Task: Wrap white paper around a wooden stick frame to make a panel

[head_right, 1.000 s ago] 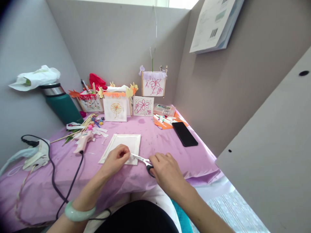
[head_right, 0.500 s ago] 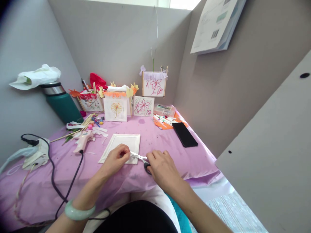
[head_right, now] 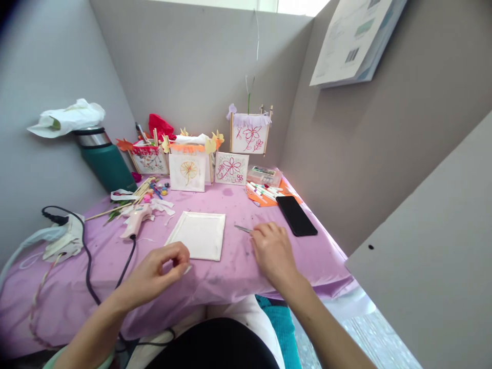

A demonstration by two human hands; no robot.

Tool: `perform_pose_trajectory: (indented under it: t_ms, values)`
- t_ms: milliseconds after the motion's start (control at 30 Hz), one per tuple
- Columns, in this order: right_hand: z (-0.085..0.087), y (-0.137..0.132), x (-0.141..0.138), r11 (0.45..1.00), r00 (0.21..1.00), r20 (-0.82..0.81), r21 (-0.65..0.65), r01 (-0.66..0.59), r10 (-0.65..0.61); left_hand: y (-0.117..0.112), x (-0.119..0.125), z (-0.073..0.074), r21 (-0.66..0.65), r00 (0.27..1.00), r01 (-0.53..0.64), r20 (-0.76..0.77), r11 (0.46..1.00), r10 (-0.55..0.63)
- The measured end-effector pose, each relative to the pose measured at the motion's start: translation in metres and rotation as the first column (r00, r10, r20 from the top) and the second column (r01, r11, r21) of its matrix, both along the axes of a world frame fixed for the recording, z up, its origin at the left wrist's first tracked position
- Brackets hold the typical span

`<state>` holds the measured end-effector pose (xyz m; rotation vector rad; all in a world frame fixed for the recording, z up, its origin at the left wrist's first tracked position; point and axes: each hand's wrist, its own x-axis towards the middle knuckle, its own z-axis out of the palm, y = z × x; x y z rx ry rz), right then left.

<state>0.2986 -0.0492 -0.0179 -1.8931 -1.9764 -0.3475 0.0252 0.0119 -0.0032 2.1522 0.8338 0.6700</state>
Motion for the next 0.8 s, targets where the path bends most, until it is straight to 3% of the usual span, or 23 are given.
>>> perform_pose_trajectory:
  t_ms: [100,200,267,333,400,467,533,567,633,700,800]
  values:
    - [-0.004,0.008,-0.03,0.977,0.973,-0.093,-0.015,-0.213,0.21,-0.002,-0.007,-0.003,0.064,0.991,-0.031,-0.131,0.997,0.039]
    - [-0.012,0.016,-0.053,0.951,0.951,-0.092,-0.067,-0.302,0.295,0.009,-0.01,-0.01,0.191,0.971,-0.131,-0.175,0.973,0.165]
    - [-0.016,0.019,-0.063,0.946,0.952,-0.073,-0.112,-0.305,0.299,0.02,-0.01,-0.013,0.307,0.934,-0.24,-0.185,0.921,0.305]
    - [-0.017,0.02,-0.068,0.949,0.96,-0.056,-0.148,-0.279,0.273,0.032,-0.009,-0.012,0.431,0.844,-0.342,-0.25,0.835,0.474]
    - [-0.018,0.02,-0.071,0.953,0.966,-0.046,-0.161,-0.257,0.253,0.044,-0.006,-0.01,0.527,0.705,-0.369,-0.378,0.766,0.6]
    - [-0.02,0.02,-0.069,0.952,0.962,-0.07,-0.137,-0.272,0.265,0.053,-0.001,-0.009,0.554,0.591,-0.351,-0.494,0.755,0.638]
    - [-0.024,0.02,-0.059,0.956,0.953,-0.121,-0.062,-0.286,0.277,0.06,0.004,-0.009,0.538,0.55,-0.335,-0.555,0.773,0.624]
    - [-0.026,0.02,-0.051,0.964,0.955,-0.142,-0.01,-0.266,0.262,0.062,0.006,-0.01,0.532,0.547,-0.329,-0.565,0.78,0.617]
    - [-0.028,0.02,-0.031,0.99,0.981,-0.152,0.089,-0.106,0.118,0.067,0.009,-0.01,0.528,0.543,-0.306,-0.587,0.792,0.601]
    - [-0.028,0.019,-0.01,0.995,0.993,-0.103,0.075,0.071,-0.063,0.071,0.011,-0.008,0.527,0.551,-0.273,-0.6,0.804,0.58]
    - [-0.025,0.017,0.017,0.983,0.983,0.011,-0.02,0.184,-0.184,0.082,0.017,0.0,0.537,0.588,-0.222,-0.592,0.814,0.551]
